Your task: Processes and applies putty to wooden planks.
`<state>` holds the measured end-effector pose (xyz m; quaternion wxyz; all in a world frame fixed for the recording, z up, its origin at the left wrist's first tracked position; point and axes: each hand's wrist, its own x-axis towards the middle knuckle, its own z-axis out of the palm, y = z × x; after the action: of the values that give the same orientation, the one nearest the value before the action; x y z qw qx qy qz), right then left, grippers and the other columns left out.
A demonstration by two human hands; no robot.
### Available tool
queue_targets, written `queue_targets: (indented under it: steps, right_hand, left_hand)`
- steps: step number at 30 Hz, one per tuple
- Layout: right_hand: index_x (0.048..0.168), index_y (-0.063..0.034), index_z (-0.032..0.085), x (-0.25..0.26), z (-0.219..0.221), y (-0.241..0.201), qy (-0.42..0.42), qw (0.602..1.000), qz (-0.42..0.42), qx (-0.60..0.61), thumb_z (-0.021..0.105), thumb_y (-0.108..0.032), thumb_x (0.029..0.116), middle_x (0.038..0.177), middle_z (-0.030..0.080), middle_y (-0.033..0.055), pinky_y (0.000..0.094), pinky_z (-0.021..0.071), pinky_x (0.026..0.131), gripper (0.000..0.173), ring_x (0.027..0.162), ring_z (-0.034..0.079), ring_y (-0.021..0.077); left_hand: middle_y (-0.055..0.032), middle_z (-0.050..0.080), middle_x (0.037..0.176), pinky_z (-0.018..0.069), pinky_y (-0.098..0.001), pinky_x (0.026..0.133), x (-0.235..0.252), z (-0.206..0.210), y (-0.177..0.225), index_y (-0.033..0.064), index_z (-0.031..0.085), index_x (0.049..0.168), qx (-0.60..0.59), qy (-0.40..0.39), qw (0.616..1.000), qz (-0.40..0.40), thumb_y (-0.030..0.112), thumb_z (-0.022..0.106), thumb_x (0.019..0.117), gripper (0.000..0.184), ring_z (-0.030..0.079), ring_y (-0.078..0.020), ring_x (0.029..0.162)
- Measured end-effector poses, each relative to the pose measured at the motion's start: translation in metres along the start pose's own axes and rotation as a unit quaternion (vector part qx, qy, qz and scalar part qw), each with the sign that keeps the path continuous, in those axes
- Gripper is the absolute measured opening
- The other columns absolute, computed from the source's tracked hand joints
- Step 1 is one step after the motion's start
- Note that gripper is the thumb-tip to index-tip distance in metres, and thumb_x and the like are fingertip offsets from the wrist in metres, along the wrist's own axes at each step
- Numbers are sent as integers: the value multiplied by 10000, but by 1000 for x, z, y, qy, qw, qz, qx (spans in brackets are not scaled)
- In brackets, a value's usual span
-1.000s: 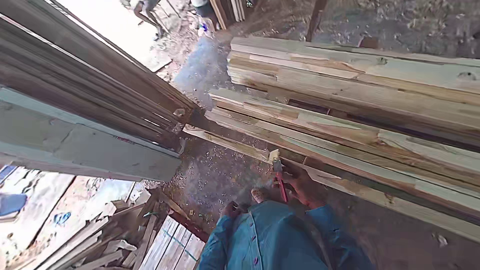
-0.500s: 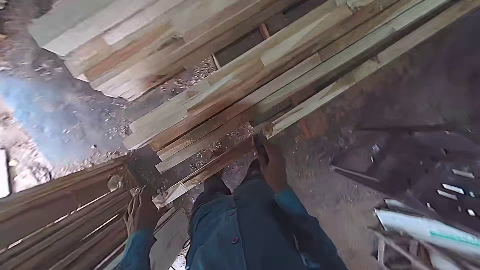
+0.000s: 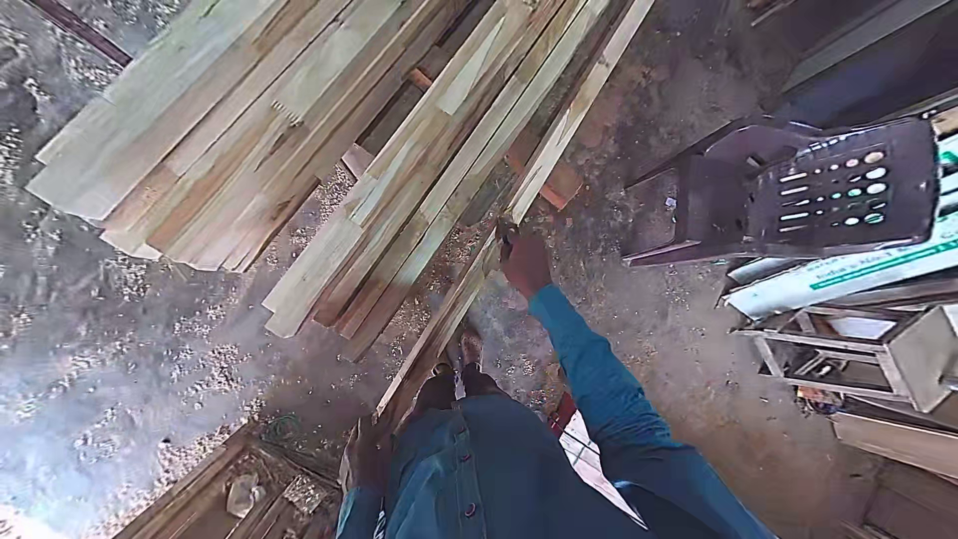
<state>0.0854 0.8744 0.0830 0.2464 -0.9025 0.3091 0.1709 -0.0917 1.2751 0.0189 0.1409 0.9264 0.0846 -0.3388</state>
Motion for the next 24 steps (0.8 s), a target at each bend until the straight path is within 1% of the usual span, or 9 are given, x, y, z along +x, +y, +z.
queue_targets:
  steps: [4,7,9,12,15,17,19,21,24]
  right_hand:
    - [1202,14,655,-68,34,-19,-67,998,4,14,588,-223,1013,1310,547,314,543,589,850,311,1075,663,429]
    - [1368,27,560,-129,76,-21,-113,991,-62,-20,523,-143,1030,1374,481,318,499,596,842,380,1062,665,418]
    - [1493,39,446,-156,88,-13,-166,977,-112,-68,462,-157,1061,1430,438,322,490,575,910,475,1141,635,425]
    - [1407,-28,546,-153,68,1,-145,979,-140,-17,526,-234,1048,1361,522,300,530,582,859,415,1027,679,415]
    - [1582,-81,383,-114,66,17,-11,980,-183,73,562,-205,1047,1270,551,318,540,600,762,577,908,690,419]
    - [1608,-116,347,-83,91,28,40,977,-195,71,563,-177,1039,1312,548,302,500,611,790,611,931,699,399]
    - [1635,-154,280,-88,117,38,8,981,-189,44,565,-115,1018,1458,442,306,511,619,794,681,969,702,415]
    - [1649,-141,224,-121,130,45,-69,980,-182,26,573,-69,1009,1518,351,338,560,593,858,732,1106,643,479]
    - [1596,-116,370,-159,107,40,-108,982,-152,-15,535,-119,1027,1424,454,322,509,570,924,592,1153,619,442]
  left_hand:
    - [-239,678,1252,527,-641,961,2,-1,2,24,602,1357,-10,7,1000,2,165,800,864,550,666,-435,1150]
    - [-245,681,1232,516,-644,977,6,-4,-3,23,605,1342,-1,-9,1000,11,193,807,862,547,664,-437,1147]
    - [-259,672,1254,489,-654,1015,11,-9,-3,21,594,1363,2,-40,999,14,212,806,872,568,644,-449,1184]
    - [-270,624,1346,425,-620,1111,20,-23,1,-6,563,1404,-1,-91,996,16,237,819,873,638,580,-437,1294]
    - [-280,587,1395,403,-600,1139,23,-30,2,-30,550,1413,-6,-111,994,17,219,834,858,671,543,-430,1339]
    - [-286,576,1398,402,-598,1137,24,-31,4,-40,547,1403,-7,-129,992,11,208,842,851,673,536,-429,1342]
    - [-272,613,1351,427,-611,1110,27,-27,0,-22,594,1350,-8,-119,993,12,210,860,815,641,569,-423,1302]
    - [-265,604,1372,414,-626,1116,25,-24,0,5,587,1379,-12,-97,995,-4,222,858,817,661,553,-432,1320]
    - [-265,630,1332,456,-672,1048,8,-11,8,42,568,1404,-18,-24,999,-37,220,810,851,629,591,-458,1268]
